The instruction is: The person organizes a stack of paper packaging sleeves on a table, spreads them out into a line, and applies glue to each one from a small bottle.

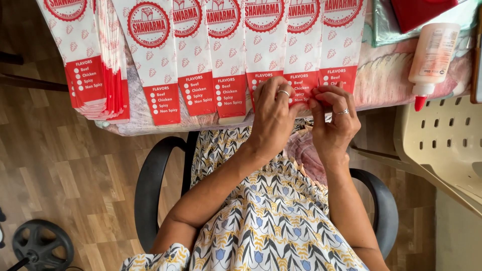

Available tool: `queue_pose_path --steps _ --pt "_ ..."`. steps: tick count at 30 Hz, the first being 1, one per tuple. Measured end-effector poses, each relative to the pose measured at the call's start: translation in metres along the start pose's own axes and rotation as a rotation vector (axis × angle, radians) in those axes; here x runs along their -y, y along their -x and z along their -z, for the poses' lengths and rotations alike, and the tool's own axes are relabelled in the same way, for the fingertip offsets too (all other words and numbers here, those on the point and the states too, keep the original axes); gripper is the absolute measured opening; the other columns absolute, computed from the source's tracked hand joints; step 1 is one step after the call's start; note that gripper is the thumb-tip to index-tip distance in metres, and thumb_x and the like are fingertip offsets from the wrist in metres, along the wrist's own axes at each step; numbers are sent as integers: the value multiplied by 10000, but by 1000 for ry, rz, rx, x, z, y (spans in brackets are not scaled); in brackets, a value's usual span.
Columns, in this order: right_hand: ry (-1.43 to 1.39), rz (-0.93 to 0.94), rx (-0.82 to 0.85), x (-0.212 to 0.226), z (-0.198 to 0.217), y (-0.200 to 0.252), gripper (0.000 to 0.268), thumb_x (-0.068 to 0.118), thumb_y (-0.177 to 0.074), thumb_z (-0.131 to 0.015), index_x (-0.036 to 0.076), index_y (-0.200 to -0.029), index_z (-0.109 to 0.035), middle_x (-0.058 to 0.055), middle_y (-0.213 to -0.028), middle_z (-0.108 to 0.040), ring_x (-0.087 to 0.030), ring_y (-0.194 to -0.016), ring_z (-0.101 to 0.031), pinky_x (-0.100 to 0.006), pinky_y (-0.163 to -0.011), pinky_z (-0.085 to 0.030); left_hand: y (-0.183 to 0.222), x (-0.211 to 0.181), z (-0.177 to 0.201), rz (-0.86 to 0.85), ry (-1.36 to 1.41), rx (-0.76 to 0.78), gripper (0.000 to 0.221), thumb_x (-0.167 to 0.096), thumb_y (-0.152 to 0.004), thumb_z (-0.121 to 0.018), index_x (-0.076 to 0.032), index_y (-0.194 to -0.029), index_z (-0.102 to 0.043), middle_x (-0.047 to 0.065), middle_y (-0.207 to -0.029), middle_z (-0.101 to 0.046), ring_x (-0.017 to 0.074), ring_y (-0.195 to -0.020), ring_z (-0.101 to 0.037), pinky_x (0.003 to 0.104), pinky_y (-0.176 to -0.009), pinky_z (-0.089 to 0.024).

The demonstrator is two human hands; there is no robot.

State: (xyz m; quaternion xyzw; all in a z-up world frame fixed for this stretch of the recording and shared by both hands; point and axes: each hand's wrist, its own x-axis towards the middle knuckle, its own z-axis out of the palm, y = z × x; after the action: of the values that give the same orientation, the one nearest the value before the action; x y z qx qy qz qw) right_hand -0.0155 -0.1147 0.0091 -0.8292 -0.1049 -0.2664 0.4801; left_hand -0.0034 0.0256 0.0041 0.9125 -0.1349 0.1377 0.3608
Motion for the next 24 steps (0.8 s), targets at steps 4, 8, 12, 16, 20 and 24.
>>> queue_pose_path --steps 4,8,12,16,20,24 --pt "8 2 32 5 6 -6 50 -81 -1018 -729 -74 -993 -686 -198 -1056 -696 -338 -958 -713 -359 -692 -599 -2 4 11 4 51 56 241 -23 -817 -822 23 -971 -643 140 -1041 -576 297 -1051 -628 440 -1027 -448" --pt "68 -4 62 14 3 -7 72 -33 -1023 -740 -70 -1040 -680 -203 -1076 -693 -363 -953 -703 -392 -701 -595 8 7 6 -5 76 73 200 63 -852 -751 50 -1033 -667 144 -1084 -581 303 -1132 -607 435 -1077 -431" --pt "191 78 26 5 -8 1 296 158 -988 -813 -49 -1078 -622 -192 -1128 -651 -371 -1012 -676 -424 -761 -603 9 9 1 -66 17 42 213 124 -853 -715 64 -1054 -679 174 -1136 -593 314 -1187 -602 430 -1107 -409" --pt "141 57 4 19 -4 -6 70 -5 -1056 -684 -70 -1061 -658 -185 -1122 -680 -363 -1004 -695 -365 -761 -599 20 1 3 -90 5 43 298 178 -831 -704 79 -1109 -662 200 -1176 -584 335 -1194 -593 446 -1121 -403" --pt "122 135 -9 28 -6 -8 114 -142 -1028 -603 -66 -1060 -681 -221 -1183 -693 -402 -1079 -698 -464 -929 -558 35 11 2 -173 76 -15 318 167 -855 -669 61 -1155 -668 216 -1294 -557 341 -1277 -554 463 -1173 -378" --pt "57 178 121 28 -11 -3 196 -174 -965 -651 -70 -1120 -707 -234 -1259 -671 -427 -1193 -665 -525 -1049 -526 44 35 29 -193 73 -117 312 95 -880 -713 9 -1176 -666 199 -1393 -526 347 -1316 -540 500 -1191 -387"
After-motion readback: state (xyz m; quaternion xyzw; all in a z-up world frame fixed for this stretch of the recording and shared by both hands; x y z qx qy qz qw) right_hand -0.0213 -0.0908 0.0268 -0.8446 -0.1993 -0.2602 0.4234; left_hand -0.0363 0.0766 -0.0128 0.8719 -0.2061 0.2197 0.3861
